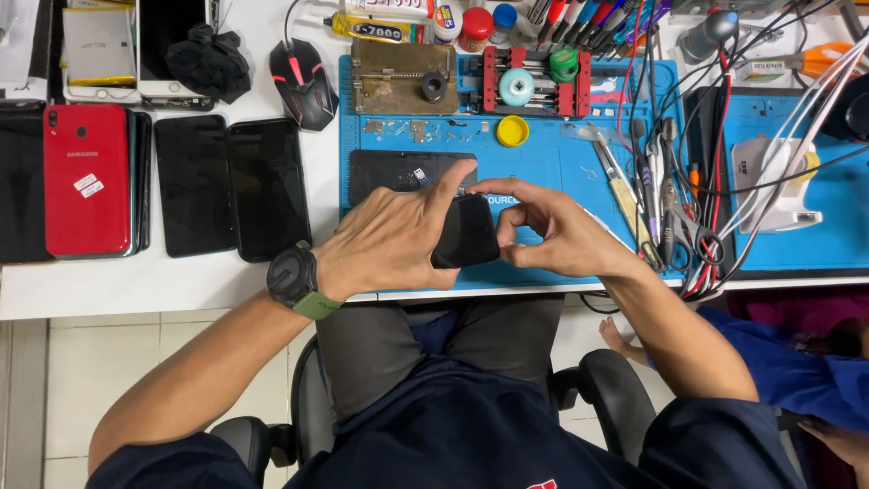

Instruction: The person handles a disassembled smartphone, placing the back cover on the table and manipulating the internal components. They then use red and black multimeter probes to test points on the phone's circuit board.

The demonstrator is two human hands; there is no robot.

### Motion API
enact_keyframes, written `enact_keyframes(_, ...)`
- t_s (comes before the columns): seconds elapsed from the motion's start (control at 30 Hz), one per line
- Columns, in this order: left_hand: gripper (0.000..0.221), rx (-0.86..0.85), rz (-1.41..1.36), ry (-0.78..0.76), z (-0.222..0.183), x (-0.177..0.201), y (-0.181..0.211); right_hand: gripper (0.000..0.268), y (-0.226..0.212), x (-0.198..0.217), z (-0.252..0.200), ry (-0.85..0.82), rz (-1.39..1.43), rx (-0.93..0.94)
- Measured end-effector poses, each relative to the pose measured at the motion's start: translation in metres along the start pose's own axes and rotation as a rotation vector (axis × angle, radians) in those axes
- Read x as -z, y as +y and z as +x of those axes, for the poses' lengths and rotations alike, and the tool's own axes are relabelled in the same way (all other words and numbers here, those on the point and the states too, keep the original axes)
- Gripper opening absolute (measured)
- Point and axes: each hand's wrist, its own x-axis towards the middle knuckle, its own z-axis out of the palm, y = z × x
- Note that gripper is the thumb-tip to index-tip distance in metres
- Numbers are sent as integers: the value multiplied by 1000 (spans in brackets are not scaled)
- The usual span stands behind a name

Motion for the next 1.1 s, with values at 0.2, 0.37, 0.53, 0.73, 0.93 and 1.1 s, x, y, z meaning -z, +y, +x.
enact_keyframes(0.2, 129, -11, 34, -38, 2, -2, 1, 82, -6, -1, -1, -4, 6, -7)
enact_keyframes(0.37, 133, -8, 43, -67, 3, -5, 3, 76, -7, 3, 0, -31, -39, 41)
enact_keyframes(0.53, 129, -75, 75, -15, -1, -15, 1, 75, -4, 2, -2, -27, -122, 60)
enact_keyframes(0.73, 135, -102, 81, 7, 0, -17, 2, 57, -1, 4, 1, 27, -123, 98)
enact_keyframes(0.93, 125, -66, 25, -77, -2, -6, 8, 32, 8, 14, 17, 76, -188, 177)
enact_keyframes(1.1, 124, -97, 43, -50, 1, -7, 7, 14, 13, 25, 35, 82, -260, 268)
